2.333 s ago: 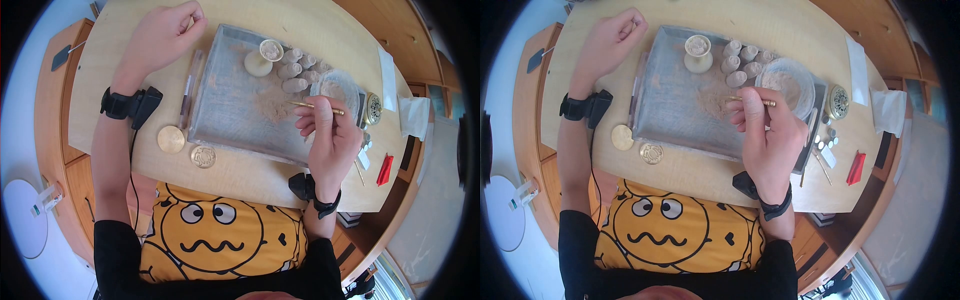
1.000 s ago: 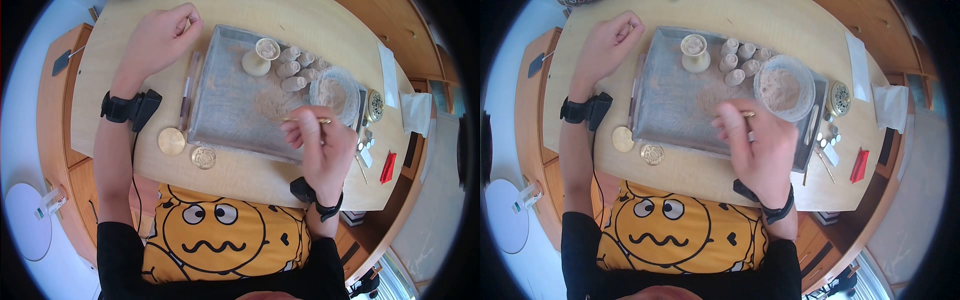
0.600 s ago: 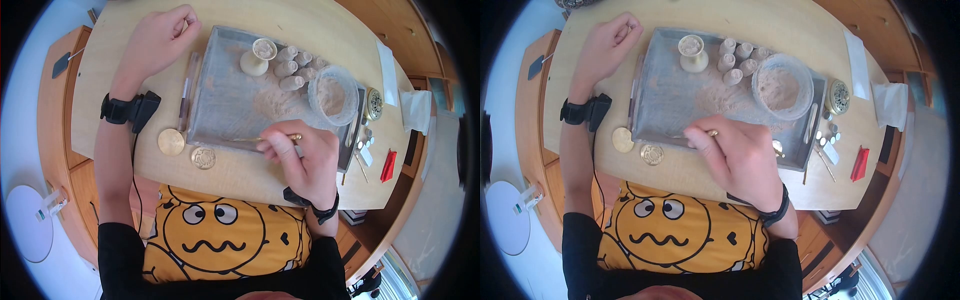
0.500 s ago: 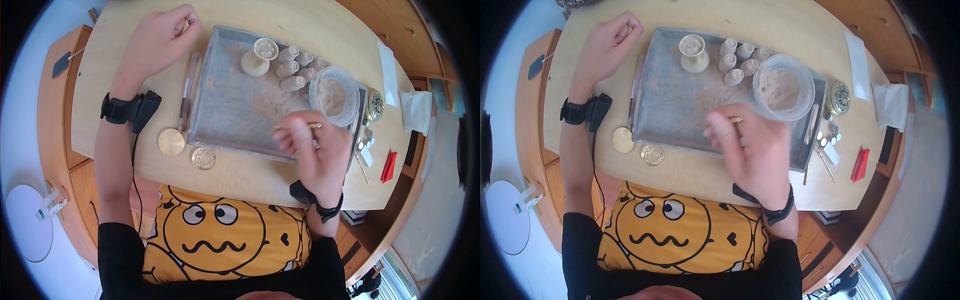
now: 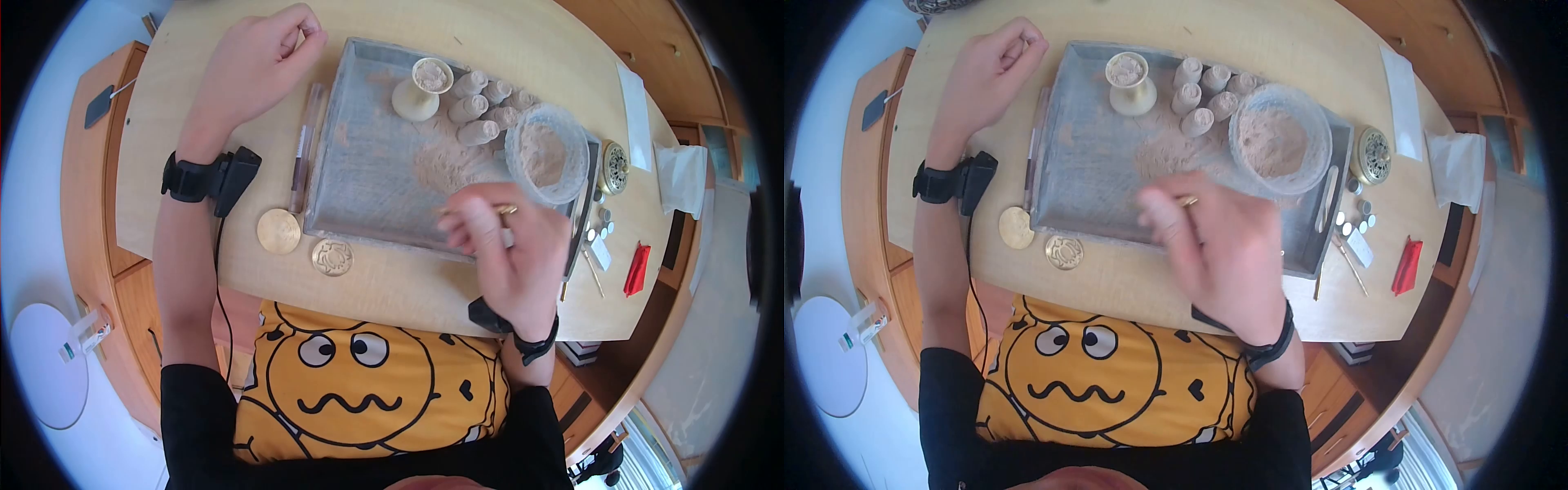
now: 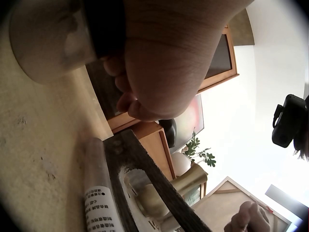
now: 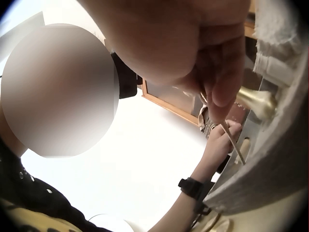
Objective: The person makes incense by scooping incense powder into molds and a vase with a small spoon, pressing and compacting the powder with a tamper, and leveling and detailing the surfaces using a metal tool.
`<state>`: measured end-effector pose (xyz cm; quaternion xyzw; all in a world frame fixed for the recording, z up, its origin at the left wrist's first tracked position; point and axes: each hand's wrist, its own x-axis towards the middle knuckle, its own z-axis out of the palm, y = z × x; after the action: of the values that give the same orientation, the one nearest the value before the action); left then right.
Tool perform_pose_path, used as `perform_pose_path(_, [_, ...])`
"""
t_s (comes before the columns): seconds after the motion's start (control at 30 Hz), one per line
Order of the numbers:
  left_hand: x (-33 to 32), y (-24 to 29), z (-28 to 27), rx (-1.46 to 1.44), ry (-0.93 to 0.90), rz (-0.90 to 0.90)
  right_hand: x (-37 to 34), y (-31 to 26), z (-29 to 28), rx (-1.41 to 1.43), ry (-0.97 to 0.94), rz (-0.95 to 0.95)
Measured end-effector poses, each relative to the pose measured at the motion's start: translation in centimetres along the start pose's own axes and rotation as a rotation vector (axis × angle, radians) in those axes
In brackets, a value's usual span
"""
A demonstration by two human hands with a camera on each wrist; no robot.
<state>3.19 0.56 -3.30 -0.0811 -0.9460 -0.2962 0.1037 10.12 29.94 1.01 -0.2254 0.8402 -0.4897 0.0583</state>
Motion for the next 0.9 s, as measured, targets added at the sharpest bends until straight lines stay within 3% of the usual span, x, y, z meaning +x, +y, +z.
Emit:
perform_pose_path(0.03, [0.0, 0.0, 0.0, 0.004, 0.006, 0.015, 0.0, 0.1, -0.2, 0.000, 0.000, 0.001])
perform_pose_path(0.1, [0.1, 0.0, 0.1, -0.007, 0.024, 0.010, 0.3, 0.5, -0.7, 0.006, 0.181, 0.119])
perform_pose_path(0.17, [0.1, 0.0, 0.0, -0.015, 0.040, 0.006, 0.5, 0.6, -1.0, -0.031, 0.197, 0.104])
perform_pose_path(0.27, [0.1, 0.1, 0.0, -0.007, 0.019, 0.010, 0.0, 0.5, -0.7, 0.067, 0.166, 0.111])
perform_pose_path(0.33, [0.1, 0.0, 0.0, 0.013, 0.025, 0.026, -0.1, 0.3, -0.1, -0.016, -0.039, -0.170])
perform_pose_path(0.5, [0.1, 0.0, 0.1, 0.011, 0.023, 0.023, -0.2, -0.2, 0.5, -0.029, -0.072, -0.113])
perform_pose_path(0.7, [0.1, 0.0, 0.0, -0.003, 0.036, 0.017, 0.2, 0.5, -0.3, -0.048, 0.200, 0.033])
perform_pose_path(0.77, [0.1, 0.1, 0.1, -0.004, 0.048, 0.027, -0.2, 0.1, -0.1, -0.001, 0.170, 0.046])
perform_pose_path(0.83, [0.1, 0.3, 0.0, 0.004, 0.043, 0.015, -0.1, -0.1, 0.2, 0.014, -0.030, -0.182])
perform_pose_path(0.9, [0.1, 0.2, -0.1, 0.002, 0.039, 0.004, -0.1, 0.0, 0.3, 0.004, -0.051, -0.164])
